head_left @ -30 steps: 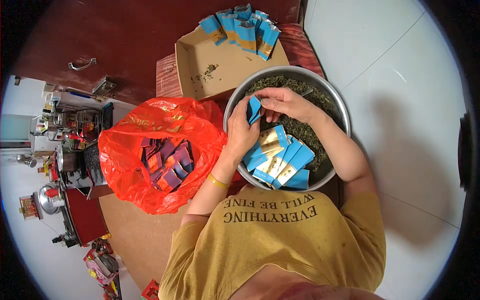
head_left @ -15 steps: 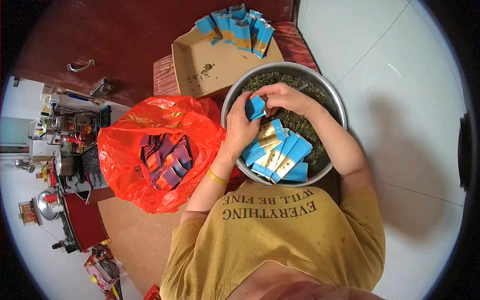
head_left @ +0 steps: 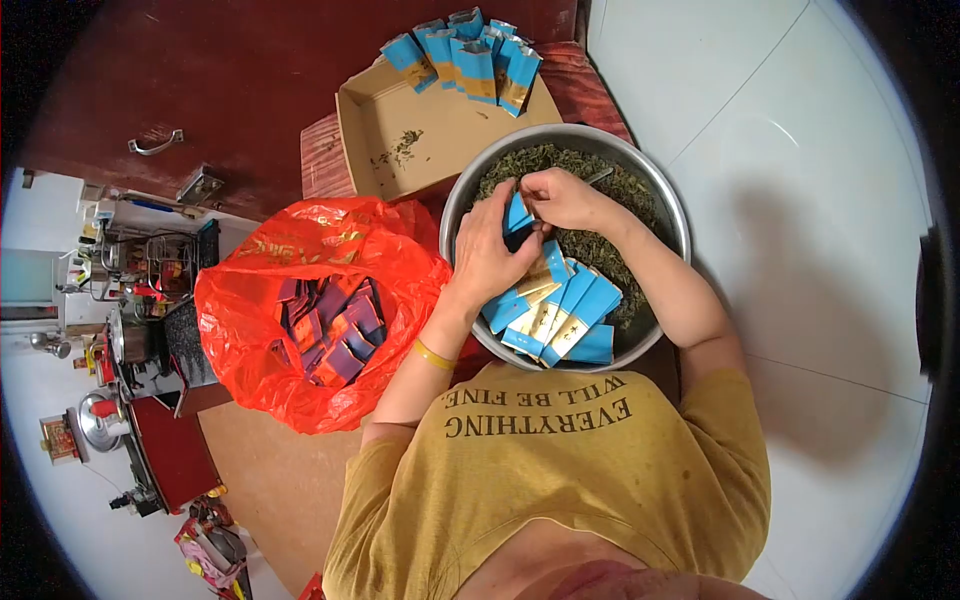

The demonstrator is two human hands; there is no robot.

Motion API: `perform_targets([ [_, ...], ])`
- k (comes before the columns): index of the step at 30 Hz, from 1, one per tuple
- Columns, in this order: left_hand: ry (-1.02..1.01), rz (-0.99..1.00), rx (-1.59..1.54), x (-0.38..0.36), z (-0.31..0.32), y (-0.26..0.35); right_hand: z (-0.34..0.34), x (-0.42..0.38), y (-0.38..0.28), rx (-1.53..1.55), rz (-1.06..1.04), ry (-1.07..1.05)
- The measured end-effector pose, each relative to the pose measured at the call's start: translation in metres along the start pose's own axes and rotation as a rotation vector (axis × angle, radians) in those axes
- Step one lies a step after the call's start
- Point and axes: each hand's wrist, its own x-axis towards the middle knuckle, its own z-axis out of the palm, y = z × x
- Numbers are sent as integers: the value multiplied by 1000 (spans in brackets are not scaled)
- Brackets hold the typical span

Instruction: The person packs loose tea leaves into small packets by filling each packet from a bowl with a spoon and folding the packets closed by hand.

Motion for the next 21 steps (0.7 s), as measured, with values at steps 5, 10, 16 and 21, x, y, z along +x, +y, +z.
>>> perform_targets([
  [5, -29, -142, -334, -4, -3, -14, -5, 1, -4, -3, 21, -16],
  [10, -36, -130, -314, -3, -4, -11, -6, 0, -4, 59, 39, -30],
  [16, -61, -209, -517, -3, -9, -10, -8, -2, -12, 73, 7, -26],
  [21, -49, -239, -630, -6, -5, -22, -20, -5, -17, -19, -128, -54],
])
